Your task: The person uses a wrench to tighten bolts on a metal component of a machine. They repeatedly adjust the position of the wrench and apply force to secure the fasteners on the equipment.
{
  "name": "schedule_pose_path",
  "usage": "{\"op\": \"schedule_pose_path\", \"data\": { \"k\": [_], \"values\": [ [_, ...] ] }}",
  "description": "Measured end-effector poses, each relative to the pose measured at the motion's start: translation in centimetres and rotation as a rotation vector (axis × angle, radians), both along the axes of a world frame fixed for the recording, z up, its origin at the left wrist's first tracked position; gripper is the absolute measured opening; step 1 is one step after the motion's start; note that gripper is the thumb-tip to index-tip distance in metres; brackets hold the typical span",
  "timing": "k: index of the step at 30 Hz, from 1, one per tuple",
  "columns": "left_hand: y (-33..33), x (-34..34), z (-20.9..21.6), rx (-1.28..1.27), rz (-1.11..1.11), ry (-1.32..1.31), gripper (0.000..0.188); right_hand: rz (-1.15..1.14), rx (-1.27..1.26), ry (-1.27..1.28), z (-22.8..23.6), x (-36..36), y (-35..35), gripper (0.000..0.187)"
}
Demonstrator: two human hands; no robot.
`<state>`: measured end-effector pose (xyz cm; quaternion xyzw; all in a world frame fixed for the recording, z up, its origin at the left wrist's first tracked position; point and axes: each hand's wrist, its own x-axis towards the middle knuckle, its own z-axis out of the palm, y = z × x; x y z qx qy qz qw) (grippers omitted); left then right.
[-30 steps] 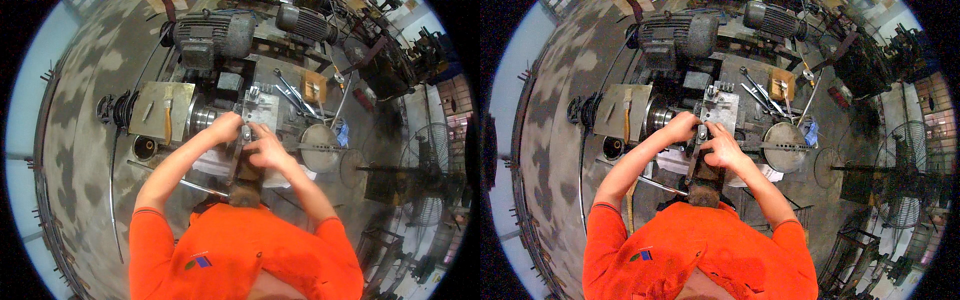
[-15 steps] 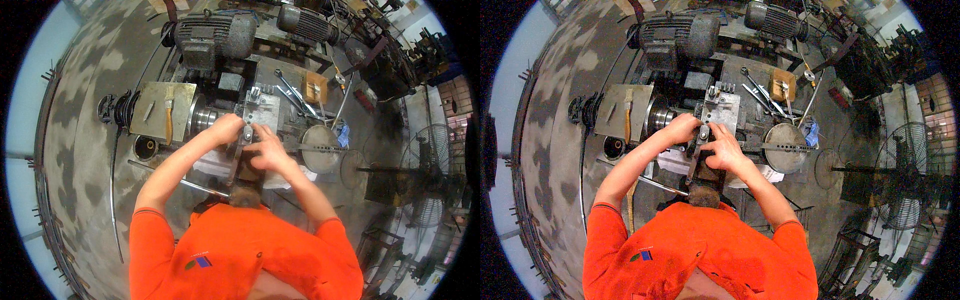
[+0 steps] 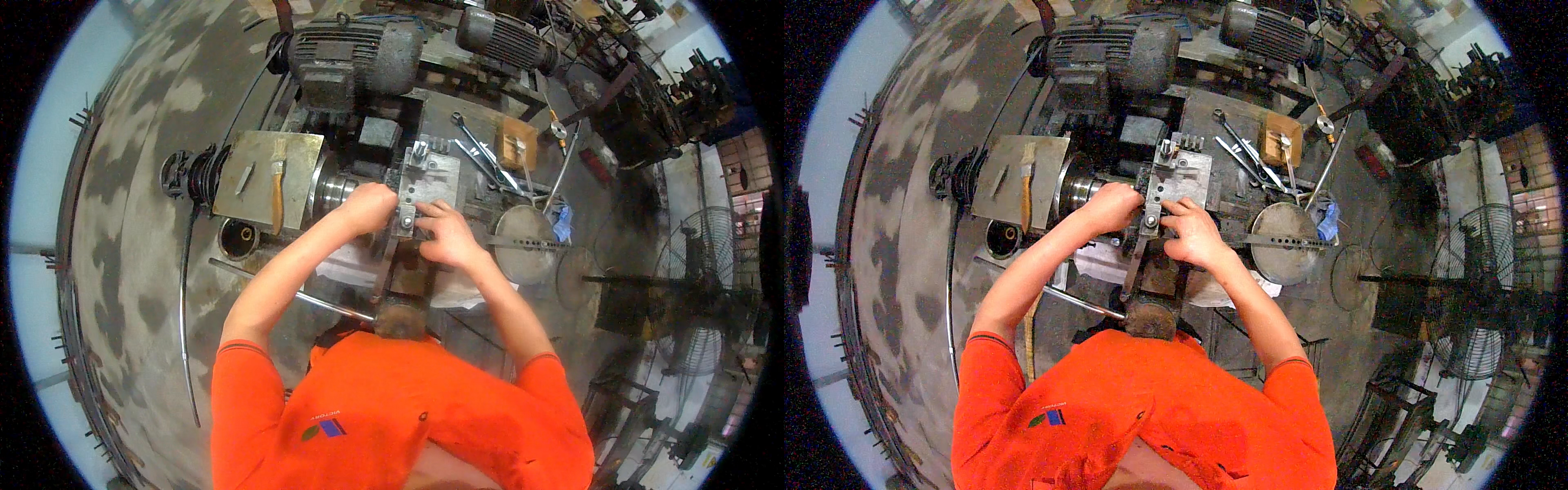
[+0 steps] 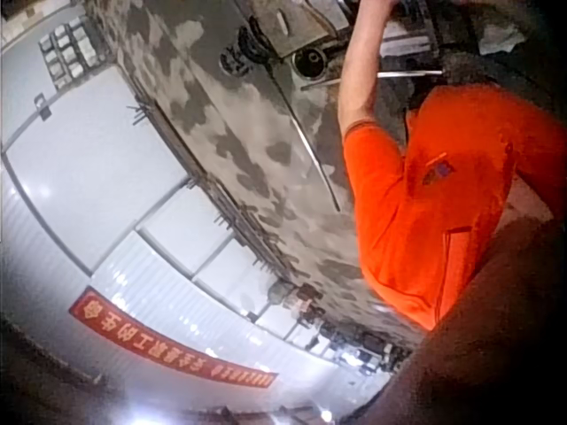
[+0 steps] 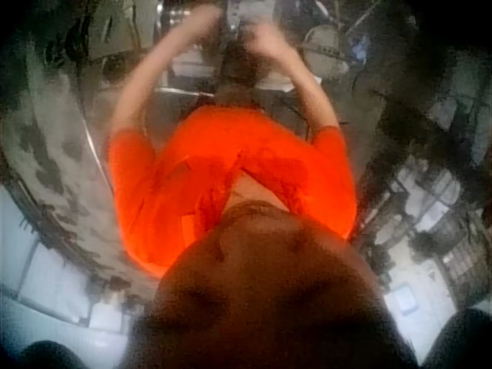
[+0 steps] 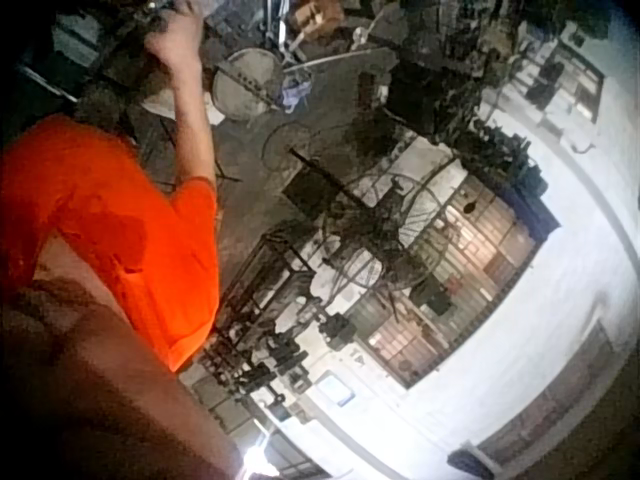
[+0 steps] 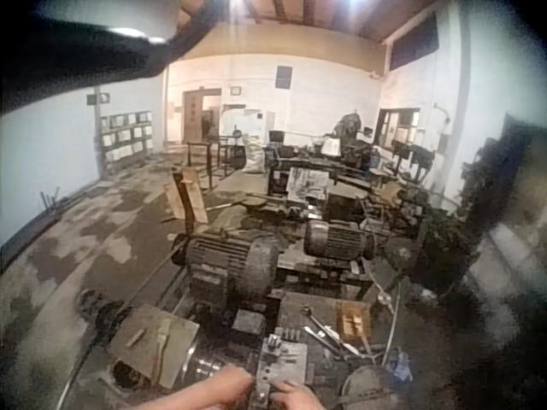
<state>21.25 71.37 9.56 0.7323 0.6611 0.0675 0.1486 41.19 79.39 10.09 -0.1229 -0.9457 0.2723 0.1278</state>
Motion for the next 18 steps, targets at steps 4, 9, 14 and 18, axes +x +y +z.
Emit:
{"op": "schedule_pose_path", "data": {
  "k": [4, 9, 14, 18],
  "values": [
    [0.1, -0.1, -0.4, 0.023, 0.002, -0.013, 0.008, 0.009, 0.009, 0.024, -0.2, -0.2, 0.1, 0.036],
    [0.2, -0.3, -1.3, 0.081, -0.002, -0.059, 0.007, 0.010, -0.011, 0.079, -1.3, -0.3, 0.0, 0.036],
    [0.4, -0.3, -1.0, 0.040, -0.019, -0.042, 0.009, 0.003, -0.027, 0.036, -1.2, -0.4, -0.1, 0.034],
    [0.4, -0.5, -0.7, 0.025, -0.028, -0.058, 0.010, -0.009, 0.005, 0.032, 0.0, 0.7, -0.1, 0.033]
  ]
}}
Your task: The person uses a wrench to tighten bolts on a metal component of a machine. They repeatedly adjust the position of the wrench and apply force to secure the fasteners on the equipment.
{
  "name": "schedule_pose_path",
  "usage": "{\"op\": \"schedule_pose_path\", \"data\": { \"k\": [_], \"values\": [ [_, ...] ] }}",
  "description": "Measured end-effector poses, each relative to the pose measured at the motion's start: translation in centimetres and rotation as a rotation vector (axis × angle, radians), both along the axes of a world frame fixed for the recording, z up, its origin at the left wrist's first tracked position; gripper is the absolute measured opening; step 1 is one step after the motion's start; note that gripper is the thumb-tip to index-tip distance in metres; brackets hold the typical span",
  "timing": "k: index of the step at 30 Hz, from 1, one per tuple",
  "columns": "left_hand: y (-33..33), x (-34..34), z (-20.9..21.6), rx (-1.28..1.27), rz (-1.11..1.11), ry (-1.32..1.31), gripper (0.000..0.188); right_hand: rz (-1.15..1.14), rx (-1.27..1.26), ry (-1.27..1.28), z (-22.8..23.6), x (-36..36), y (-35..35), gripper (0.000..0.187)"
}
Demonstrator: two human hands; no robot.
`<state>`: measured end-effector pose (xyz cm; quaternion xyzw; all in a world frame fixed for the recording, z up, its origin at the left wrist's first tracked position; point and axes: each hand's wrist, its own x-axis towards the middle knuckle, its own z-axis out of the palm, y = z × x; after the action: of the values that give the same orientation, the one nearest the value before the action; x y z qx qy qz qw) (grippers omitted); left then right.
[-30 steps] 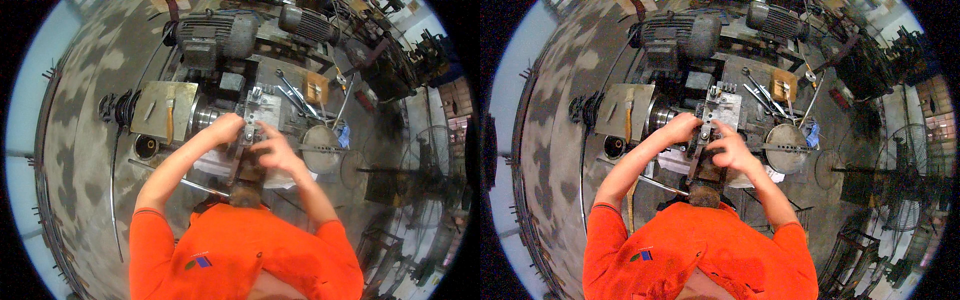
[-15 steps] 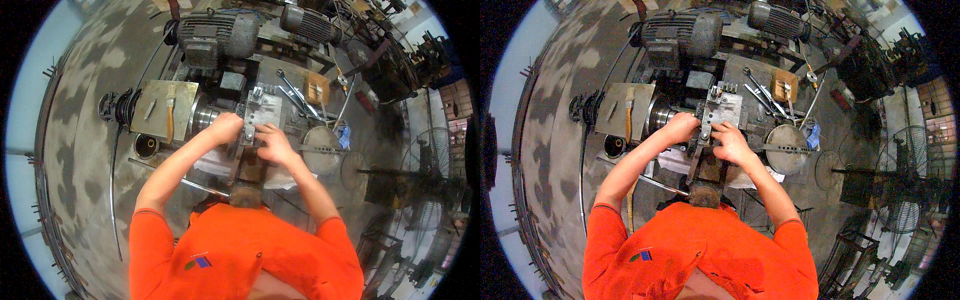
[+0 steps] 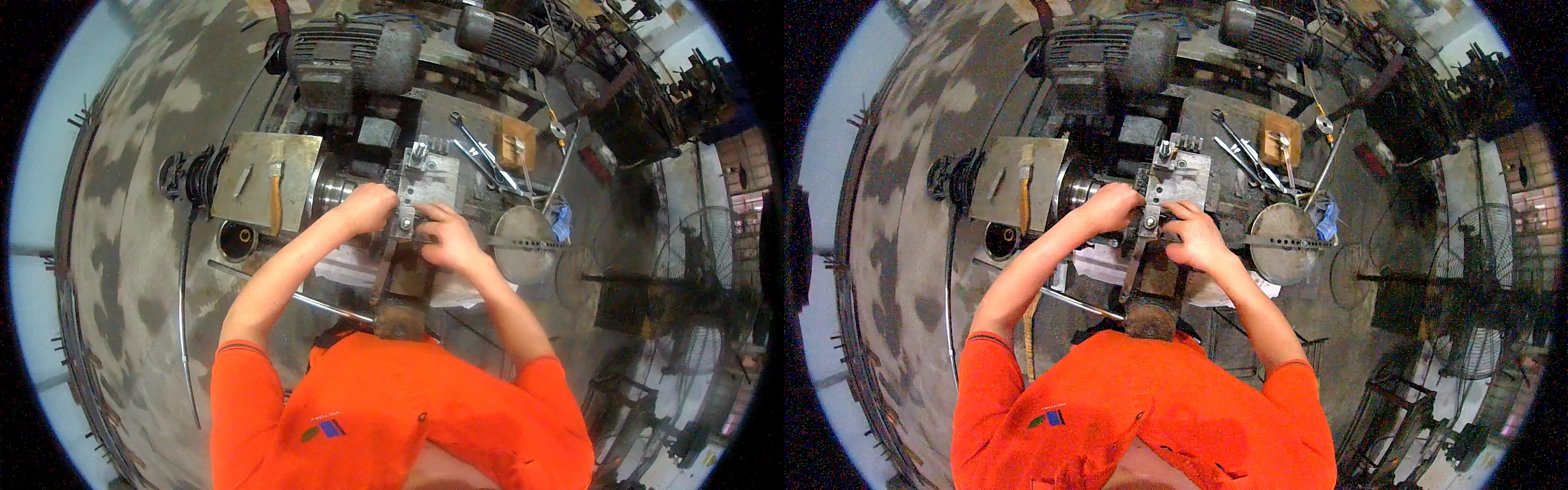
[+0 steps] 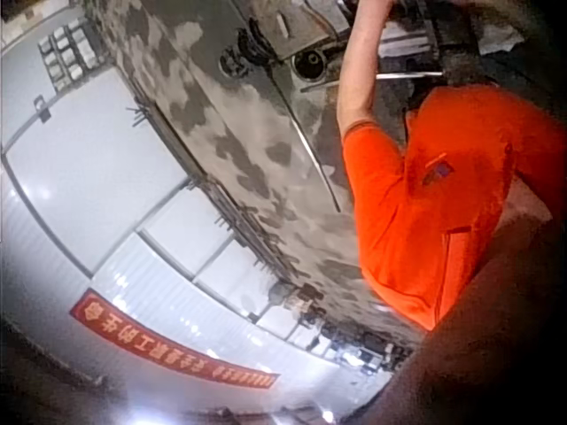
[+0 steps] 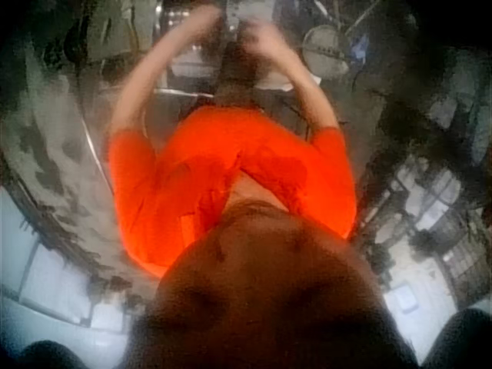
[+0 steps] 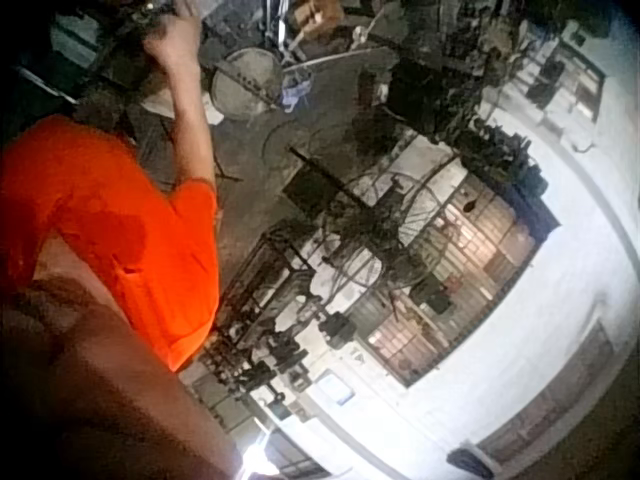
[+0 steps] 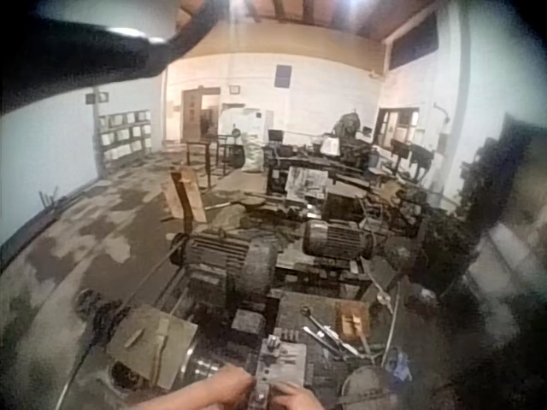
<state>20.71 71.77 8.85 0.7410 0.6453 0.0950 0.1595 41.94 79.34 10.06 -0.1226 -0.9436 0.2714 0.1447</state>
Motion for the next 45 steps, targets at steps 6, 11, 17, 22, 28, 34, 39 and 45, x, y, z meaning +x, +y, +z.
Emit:
{"op": "schedule_pose_path", "data": {
  "k": [6, 11, 17, 22, 28, 34, 39, 45],
  "values": [
    [-0.1, 0.2, -0.1, -0.012, 0.007, 0.029, 0.009, -0.048, -0.023, -0.012, -0.2, 0.5, 0.0, 0.032],
    [-0.2, 0.6, 1.2, -0.014, -0.008, 0.095, 0.007, -0.070, -0.011, 0.009, -0.8, 0.0, -0.1, 0.032],
    [-0.6, 0.4, 0.9, 0.034, -0.018, 0.114, 0.006, -0.050, 0.003, -0.016, 0.0, 0.3, -0.3, 0.035],
    [-0.4, 0.3, 0.9, 0.004, -0.005, 0.090, 0.007, 0.058, -0.083, -0.100, 1.7, 0.3, -1.6, 0.036],
    [-0.4, 0.3, 0.7, 0.029, 0.017, 0.069, 0.009, 0.034, -0.114, -0.206, 1.2, -1.1, -1.7, 0.035],
    [-0.4, 0.4, 0.8, 0.017, 0.030, 0.067, 0.010, 0.089, -0.091, -0.162, 1.8, -1.2, -1.4, 0.038],
    [-0.4, 0.4, 1.0, 0.038, 0.013, 0.072, 0.009, 0.122, -0.079, -0.128, 1.7, -1.1, -1.1, 0.040],
    [-0.4, 0.8, 1.3, 0.032, 0.035, 0.087, 0.007, 0.127, -0.098, -0.152, 2.1, -1.1, -1.0, 0.038]
  ]
}}
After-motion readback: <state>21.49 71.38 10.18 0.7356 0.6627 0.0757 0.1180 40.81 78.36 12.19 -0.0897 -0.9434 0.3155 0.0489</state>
